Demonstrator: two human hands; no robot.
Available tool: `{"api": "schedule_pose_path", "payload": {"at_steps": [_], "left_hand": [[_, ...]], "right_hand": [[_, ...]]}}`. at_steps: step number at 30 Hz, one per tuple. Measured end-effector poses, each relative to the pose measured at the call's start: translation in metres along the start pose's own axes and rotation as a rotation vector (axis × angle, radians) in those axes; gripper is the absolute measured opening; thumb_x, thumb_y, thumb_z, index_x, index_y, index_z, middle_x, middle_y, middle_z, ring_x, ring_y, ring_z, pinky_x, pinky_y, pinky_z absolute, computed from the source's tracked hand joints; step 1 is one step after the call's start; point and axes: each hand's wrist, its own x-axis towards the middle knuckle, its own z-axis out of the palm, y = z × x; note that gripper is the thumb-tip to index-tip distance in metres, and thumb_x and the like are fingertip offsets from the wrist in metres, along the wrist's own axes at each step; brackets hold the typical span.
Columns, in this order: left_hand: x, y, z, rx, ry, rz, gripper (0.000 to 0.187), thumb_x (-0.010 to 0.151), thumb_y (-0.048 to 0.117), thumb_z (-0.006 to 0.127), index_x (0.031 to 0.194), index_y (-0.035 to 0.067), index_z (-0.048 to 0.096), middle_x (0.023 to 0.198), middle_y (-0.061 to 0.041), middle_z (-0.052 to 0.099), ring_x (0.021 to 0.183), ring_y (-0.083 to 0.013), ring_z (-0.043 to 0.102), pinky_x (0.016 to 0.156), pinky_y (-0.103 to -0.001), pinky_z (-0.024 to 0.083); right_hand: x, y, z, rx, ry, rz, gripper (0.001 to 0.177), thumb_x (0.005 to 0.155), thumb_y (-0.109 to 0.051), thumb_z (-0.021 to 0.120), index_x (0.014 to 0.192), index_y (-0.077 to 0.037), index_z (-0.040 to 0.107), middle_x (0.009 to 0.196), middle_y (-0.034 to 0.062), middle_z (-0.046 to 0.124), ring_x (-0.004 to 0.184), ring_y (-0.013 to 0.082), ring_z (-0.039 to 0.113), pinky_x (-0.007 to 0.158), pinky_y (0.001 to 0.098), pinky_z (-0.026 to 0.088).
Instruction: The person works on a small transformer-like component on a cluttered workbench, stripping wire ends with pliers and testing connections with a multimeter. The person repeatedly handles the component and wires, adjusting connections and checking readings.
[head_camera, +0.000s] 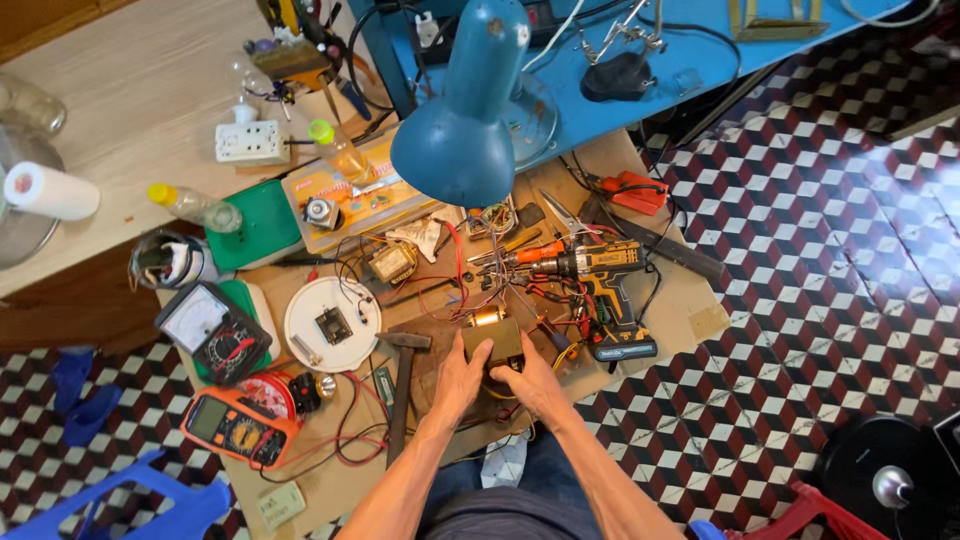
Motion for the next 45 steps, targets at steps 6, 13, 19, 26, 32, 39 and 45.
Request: {"api": "schedule_pose_path", "payload": {"at_steps": [6,13,19,26,32,39,45], "left_hand": [[0.014,-0.004,-0.024,0.172,-0.163,0.097,0.081,0.09,0.054,0.06,0.149,0.0,0.045,0.125,-0.03,0.067,0.121,-0.0442,0.063,0.103,-0.046,0.048],[0.023,-0.004,-0.026,0.372,-0.168,0.163,0.111,0.076,0.062,0.08,0.149,-0.008,0.034,0.134,-0.033,0.057,0.126,-0.0436,0.057,0.103,-0.047,0.045],[0.023,-0.004,-0.037,0.233,-0.301,0.196,0.098,0.062,0.055,0.085,0.136,-0.003,0.055,0.126,-0.022,0.071,0.12,-0.0343,0.067,0.099,-0.041,0.051],[0.03,0.0,-0.03,0.208,-0.232,0.155,0.11,0.058,0.059,0.089,0.138,-0.005,0.049,0.126,-0.024,0.068,0.118,-0.0337,0.067,0.099,-0.041,0.052],[0.047,0.02,-0.021,0.203,-0.132,0.056,0.093,0.067,0.067,0.08,0.128,-0.001,0.063,0.119,-0.023,0.07,0.113,-0.0348,0.068,0.096,-0.043,0.051],[0.137,-0.031,-0.019,-0.011,-0.257,0.124,0.057,0.098,0.048,0.064,0.093,-0.007,0.076,0.077,-0.018,0.072,0.068,-0.0232,0.066,0.067,-0.038,0.051],[0.178,-0.052,-0.013,-0.217,-0.394,0.002,0.043,0.098,0.033,0.064,0.095,-0.009,0.071,0.079,-0.015,0.075,0.055,-0.0153,0.067,0.051,-0.03,0.056]], "right_hand": [[-0.017,0.019,0.039,0.2,0.089,-0.051,0.094,0.07,-0.022,0.076,0.154,-0.011,0.034,0.131,0.0169,0.065,0.122,0.029,0.063,0.104,0.0352,0.047],[-0.019,0.034,0.046,0.308,0.043,-0.044,0.089,0.074,-0.012,0.07,0.156,-0.011,0.035,0.139,0.0163,0.062,0.126,0.0267,0.059,0.105,0.0347,0.046],[-0.019,0.092,0.049,0.457,0.165,-0.123,0.082,0.083,-0.007,0.065,0.155,0.004,0.028,0.162,0.021,0.037,0.152,0.0284,0.033,0.118,0.035,0.032],[-0.083,0.099,0.037,0.475,0.252,0.107,0.076,0.085,-0.007,0.06,0.155,0.003,0.033,0.158,0.0231,0.043,0.15,0.0278,0.04,0.118,0.0352,0.035],[-0.103,0.096,0.035,0.48,0.292,0.136,0.073,0.085,-0.008,0.061,0.153,0.004,0.036,0.156,0.0225,0.046,0.147,0.0273,0.043,0.115,0.035,0.038],[-0.117,0.073,0.026,0.36,0.29,0.193,0.067,0.087,-0.014,0.061,0.15,0.003,0.044,0.147,0.0204,0.057,0.135,0.0246,0.057,0.11,0.0333,0.042],[-0.114,0.08,0.024,0.472,0.243,0.19,0.061,0.088,-0.015,0.059,0.145,0.004,0.05,0.144,0.0188,0.062,0.125,0.0216,0.065,0.107,0.032,0.045]]}}
